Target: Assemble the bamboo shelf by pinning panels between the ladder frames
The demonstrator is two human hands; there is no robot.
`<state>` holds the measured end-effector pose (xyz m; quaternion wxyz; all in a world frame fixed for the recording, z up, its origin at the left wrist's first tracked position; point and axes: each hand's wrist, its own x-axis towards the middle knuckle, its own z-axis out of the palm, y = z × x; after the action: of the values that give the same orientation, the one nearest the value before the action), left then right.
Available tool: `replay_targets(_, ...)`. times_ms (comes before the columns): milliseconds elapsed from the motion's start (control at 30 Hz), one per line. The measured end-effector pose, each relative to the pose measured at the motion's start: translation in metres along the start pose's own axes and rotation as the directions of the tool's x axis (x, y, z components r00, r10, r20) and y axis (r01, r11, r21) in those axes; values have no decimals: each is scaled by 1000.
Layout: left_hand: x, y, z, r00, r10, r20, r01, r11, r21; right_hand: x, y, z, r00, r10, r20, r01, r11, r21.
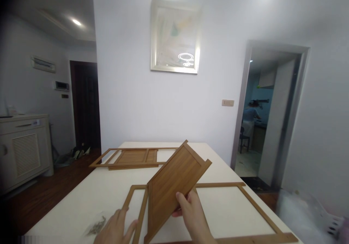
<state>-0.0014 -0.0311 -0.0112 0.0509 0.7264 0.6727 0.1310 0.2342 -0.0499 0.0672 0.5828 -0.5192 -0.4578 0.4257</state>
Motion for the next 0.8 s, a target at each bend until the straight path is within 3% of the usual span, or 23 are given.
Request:
replay_targets(133,19,-23,-15,997,-71,26,68,993,101,5,-2,0,999,-42,-7,41,998,-41)
replay_targets(400,53,-21,-12,991,-99,90,88,990,114,-1,-4,18,996,-79,30,81,991,-104)
replay_targets(800,51,-21,-8,989,-125,76,122,992,35,-7,7,11,999,-17,40,20,997,-80)
